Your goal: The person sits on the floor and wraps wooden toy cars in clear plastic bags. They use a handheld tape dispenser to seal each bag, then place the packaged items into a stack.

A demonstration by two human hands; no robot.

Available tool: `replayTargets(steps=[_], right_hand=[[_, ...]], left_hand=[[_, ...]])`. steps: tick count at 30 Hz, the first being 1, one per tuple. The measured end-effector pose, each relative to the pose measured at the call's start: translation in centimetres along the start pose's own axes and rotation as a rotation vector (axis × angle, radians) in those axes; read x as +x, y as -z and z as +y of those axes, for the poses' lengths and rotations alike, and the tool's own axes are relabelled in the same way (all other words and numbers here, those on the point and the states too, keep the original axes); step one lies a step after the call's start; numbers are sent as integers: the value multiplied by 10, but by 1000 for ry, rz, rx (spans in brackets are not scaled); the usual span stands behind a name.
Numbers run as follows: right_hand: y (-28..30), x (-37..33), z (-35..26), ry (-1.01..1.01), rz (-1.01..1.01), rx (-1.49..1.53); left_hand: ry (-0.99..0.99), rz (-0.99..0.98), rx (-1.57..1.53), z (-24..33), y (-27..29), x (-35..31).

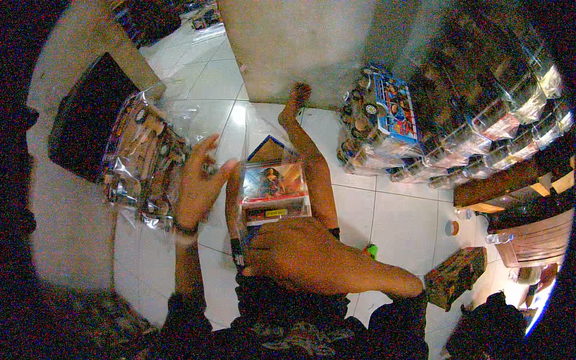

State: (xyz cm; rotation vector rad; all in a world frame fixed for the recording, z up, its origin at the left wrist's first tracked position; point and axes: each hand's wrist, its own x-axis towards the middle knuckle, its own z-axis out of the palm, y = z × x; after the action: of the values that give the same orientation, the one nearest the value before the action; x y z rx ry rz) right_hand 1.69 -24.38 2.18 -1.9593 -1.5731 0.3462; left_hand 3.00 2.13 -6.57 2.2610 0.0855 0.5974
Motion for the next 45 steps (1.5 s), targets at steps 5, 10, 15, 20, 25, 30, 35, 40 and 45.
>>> replayTargets(steps=[5,10,15,20,25,30,35,40,45], right_hand=[[12,-6,-14,126,259,-176],[47,-43,7,-1,635,28],[38,-50,83,-350,708,55],[-23,-1,122,-109,316,31],[-27,16,104,-140,248,-109],[-20,-4,34,-252,-185,152],[-45,-108,9,124,-234,453],[-170,-261,111,-62,1116,1845],[-393,-384,188,-1739,1156,241]], left_hand=[[-253,-383,470,-6,-74,136],[-619,38,223,21,-13,187],[-824,-598,297,49,34,131],[-883,-766,437,40,16,125],[-888,-583,100,21,-30,117],[-759,-495,-9,2,-66,88],[-747,-453,-5,-1,-66,84],[-709,-478,-20,0,-73,87],[-697,-455,-51,-1,-75,84]])
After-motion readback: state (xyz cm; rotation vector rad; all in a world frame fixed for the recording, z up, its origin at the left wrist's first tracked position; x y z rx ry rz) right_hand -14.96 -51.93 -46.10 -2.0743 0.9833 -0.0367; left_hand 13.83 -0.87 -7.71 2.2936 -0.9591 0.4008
